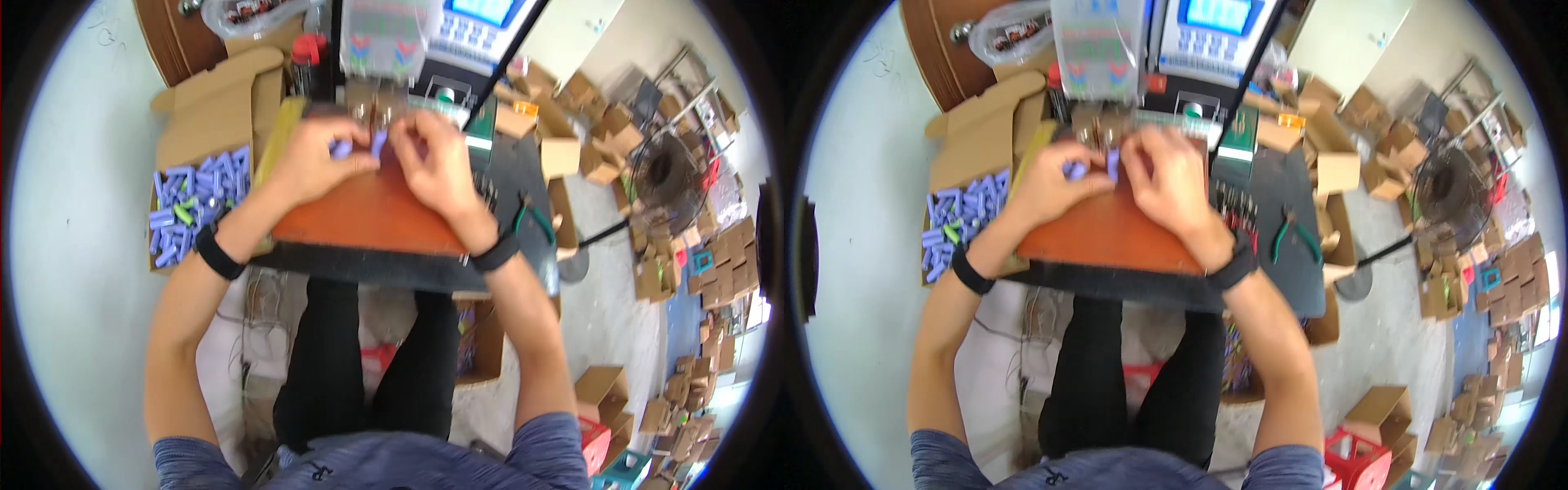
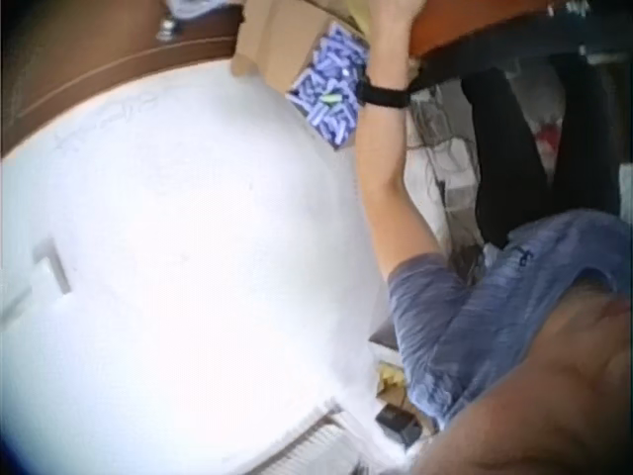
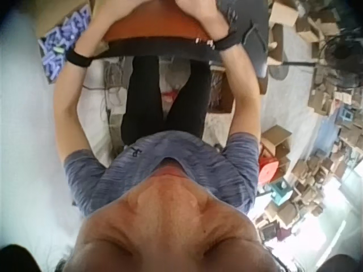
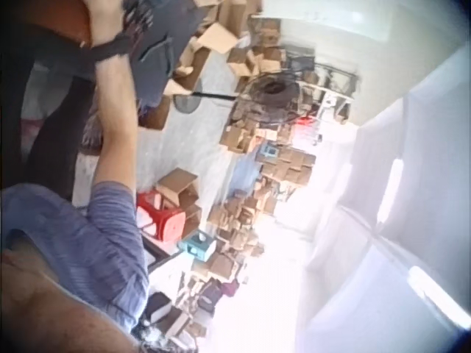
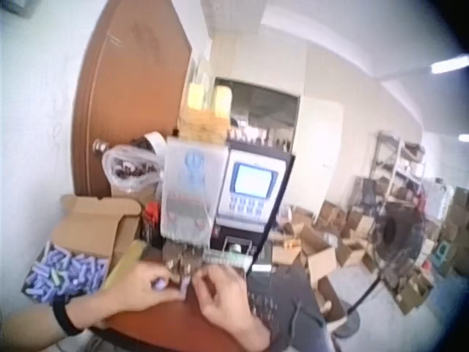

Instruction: Operating a spot welding machine to join battery cells into a pack and using pliers to adjust components.

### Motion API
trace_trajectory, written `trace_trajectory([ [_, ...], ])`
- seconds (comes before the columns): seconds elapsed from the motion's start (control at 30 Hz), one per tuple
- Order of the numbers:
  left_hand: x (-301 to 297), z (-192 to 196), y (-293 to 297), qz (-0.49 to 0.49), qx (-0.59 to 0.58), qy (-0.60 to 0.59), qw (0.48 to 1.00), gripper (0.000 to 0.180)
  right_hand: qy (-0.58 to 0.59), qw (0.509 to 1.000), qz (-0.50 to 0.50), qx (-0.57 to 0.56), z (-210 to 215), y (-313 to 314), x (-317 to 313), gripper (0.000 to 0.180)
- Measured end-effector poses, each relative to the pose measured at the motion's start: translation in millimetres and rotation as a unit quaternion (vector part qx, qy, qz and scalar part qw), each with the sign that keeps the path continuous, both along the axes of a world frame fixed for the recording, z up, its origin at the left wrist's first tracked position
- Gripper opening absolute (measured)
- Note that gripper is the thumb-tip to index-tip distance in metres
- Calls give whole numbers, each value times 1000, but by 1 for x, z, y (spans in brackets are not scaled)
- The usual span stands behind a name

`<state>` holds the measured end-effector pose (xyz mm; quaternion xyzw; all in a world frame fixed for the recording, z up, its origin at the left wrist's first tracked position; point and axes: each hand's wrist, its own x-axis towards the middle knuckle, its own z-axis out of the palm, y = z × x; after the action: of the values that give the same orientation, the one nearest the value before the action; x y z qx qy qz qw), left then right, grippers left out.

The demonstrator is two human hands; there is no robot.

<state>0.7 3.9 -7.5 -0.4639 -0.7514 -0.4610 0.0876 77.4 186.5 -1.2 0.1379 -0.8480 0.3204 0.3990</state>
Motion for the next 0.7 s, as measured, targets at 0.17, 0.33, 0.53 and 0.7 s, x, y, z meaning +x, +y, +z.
trace_trajectory([
  [0.17, -11, -1, 2, -2, 14, -37, 999, 28, 72, 997, -29, 24, -11, 8, -21, 4],
  [0.33, -8, -1, 4, 18, -8, 13, 1000, 25, 81, 995, -47, 28, -18, 8, -24, 9],
  [0.53, 7, 0, 8, 67, -7, -1, 998, 25, 41, 996, -73, 36, -20, 9, -11, 11],
  [0.7, 7, -2, 4, 39, 3, 95, 995, 25, 36, 996, -72, 35, -20, 3, -12, 11],
])
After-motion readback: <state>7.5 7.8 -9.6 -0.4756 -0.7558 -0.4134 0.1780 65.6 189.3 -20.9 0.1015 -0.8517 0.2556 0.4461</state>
